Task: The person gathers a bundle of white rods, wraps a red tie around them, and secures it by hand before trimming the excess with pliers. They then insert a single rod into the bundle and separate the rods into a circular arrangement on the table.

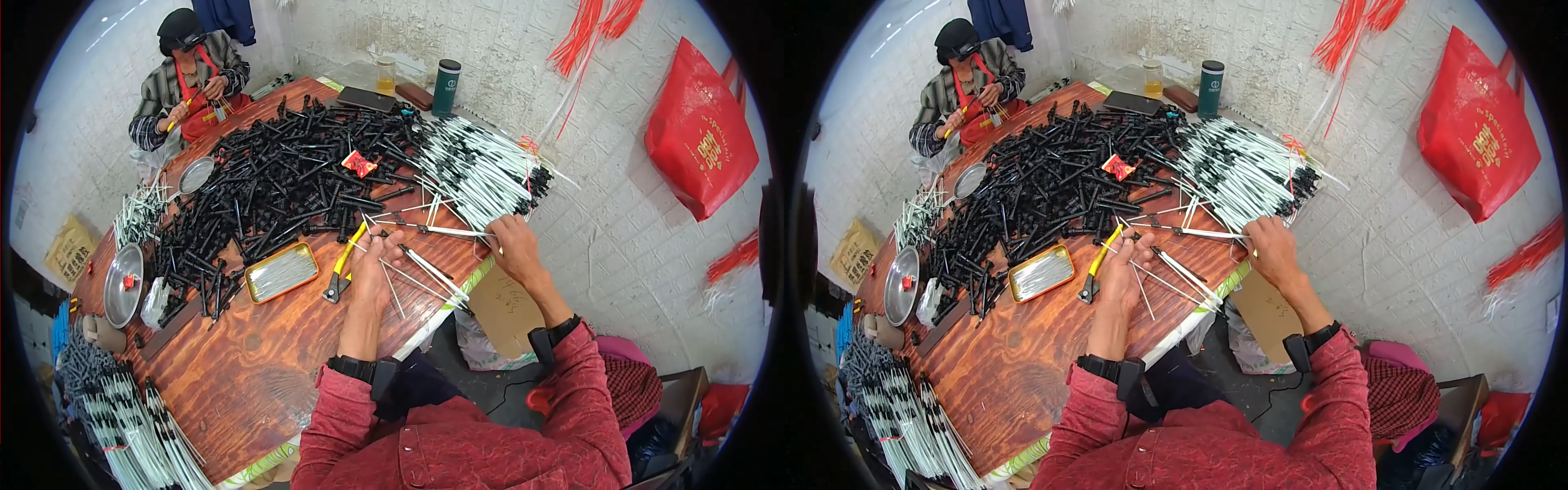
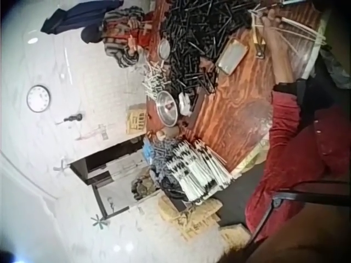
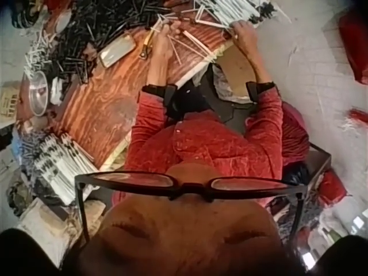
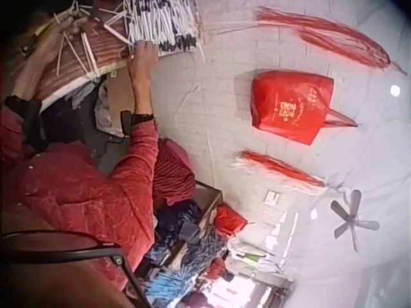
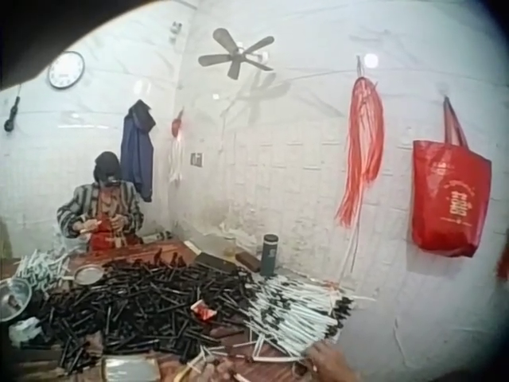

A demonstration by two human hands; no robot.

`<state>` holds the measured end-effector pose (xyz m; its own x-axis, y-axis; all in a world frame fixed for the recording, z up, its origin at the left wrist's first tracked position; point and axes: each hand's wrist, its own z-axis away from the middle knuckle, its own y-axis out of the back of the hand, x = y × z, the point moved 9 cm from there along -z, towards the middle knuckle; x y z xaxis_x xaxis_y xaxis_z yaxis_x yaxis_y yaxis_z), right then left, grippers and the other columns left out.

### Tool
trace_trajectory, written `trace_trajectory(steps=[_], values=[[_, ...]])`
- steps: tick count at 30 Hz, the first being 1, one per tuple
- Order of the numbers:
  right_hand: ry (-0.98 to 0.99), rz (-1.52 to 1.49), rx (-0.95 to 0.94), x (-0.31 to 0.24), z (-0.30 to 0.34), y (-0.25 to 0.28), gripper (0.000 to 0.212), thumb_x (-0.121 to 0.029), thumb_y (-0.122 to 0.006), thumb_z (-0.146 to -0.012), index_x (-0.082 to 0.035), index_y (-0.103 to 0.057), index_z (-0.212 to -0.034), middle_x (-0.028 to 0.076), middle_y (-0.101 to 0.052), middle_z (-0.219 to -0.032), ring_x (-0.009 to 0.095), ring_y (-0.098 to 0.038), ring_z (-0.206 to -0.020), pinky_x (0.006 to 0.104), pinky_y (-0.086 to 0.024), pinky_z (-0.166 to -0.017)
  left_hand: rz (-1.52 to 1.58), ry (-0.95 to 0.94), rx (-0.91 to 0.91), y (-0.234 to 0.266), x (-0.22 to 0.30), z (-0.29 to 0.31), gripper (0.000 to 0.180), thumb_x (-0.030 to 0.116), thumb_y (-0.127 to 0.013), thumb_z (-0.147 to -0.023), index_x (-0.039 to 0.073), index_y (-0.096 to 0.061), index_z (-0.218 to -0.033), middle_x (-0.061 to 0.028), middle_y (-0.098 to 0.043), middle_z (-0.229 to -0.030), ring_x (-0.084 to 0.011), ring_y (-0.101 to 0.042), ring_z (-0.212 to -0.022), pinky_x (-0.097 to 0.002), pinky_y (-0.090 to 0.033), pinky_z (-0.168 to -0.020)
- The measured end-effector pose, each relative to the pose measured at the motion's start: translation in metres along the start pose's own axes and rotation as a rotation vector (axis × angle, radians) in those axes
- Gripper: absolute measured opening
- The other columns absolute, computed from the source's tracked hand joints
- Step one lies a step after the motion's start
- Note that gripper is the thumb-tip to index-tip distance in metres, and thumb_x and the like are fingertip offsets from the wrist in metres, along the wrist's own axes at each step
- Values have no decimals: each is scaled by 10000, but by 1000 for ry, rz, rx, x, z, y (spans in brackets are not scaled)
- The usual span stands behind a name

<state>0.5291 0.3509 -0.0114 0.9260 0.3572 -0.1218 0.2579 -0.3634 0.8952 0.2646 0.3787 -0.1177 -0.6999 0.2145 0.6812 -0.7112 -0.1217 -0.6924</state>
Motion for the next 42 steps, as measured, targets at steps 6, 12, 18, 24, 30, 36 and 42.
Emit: trace_trajectory(steps=[6, 12, 18, 24, 30, 36, 42], values=[[-6, -199, 290, 10, -9, 37, 77, -63, -655, -941, -25, -643, -1007, 124, -664, -980, 254, -642, -959, 365, -508, -824, 4, 27, 16, 0, -3, 0, 275, 143, -452, -1100, 86, -510, -1362, -134, -721, -1165, -138, -674, -831, -275, -561, -710], [-253, -631, 398, 28, -17, 65, 81, -67, -574, -1019, 2, -589, -1059, 113, -693, -1014, 154, -668, -893, 309, -526, -749, -10, 25, 20, 2, -2, 0, 219, 142, -448, -1099, 85, -526, -1295, -134, -733, -1128, -125, -677, -805, -267, -552, -687], [-369, -616, 253, 40, -8, 56, 113, -107, -535, -1060, -11, -556, -1117, 95, -712, -987, 135, -691, -848, 277, -540, -676, 0, 30, -15, -4, -5, 1, 216, 154, -454, -1100, 71, -524, -1287, -141, -729, -1136, -137, -682, -814, -275, -556, -694], [-517, -968, 195, 35, 17, 54, 112, -129, -545, -1059, -33, -563, -1113, 49, -697, -927, 113, -659, -819, 266, -531, -682, -3, 26, -27, 2, -6, -3, 236, 148, -449, -1101, 51, -527, -1302, -164, -710, -1191, -181, -690, -871, -297, -565, -726], [-403, -1070, 30, -19, 44, 36, 95, -90, -572, -1027, -30, -580, -1101, 53, -665, -996, 104, -608, -761, 259, -512, -717, 2, 49, 28, -5, -2, 4, 238, 188, -443, -1102, 83, -515, -1304, -152, -725, -1196, -174, -703, -903, -285, -564, -739], [-211, -680, 82, -62, 51, 15, 203, 8, -622, -951, 4, -584, -1150, 74, -608, -1193, 114, -618, -819, 270, -499, -751, 2, 89, -24, -11, -6, 1, 255, 236, -439, -1098, 109, -532, -1299, -137, -726, -1219, -181, -699, -969, -318, -560, -802], [-358, -857, 144, -49, 56, 6, 310, 19, -622, -944, 12, -574, -1251, 95, -594, -1262, 112, -599, -812, 272, -502, -745, 108, 127, -32, -4, -10, 0, 235, 210, -447, -1084, 115, -554, -1270, -123, -733, -1191, -181, -686, -973, -337, -550, -822]])
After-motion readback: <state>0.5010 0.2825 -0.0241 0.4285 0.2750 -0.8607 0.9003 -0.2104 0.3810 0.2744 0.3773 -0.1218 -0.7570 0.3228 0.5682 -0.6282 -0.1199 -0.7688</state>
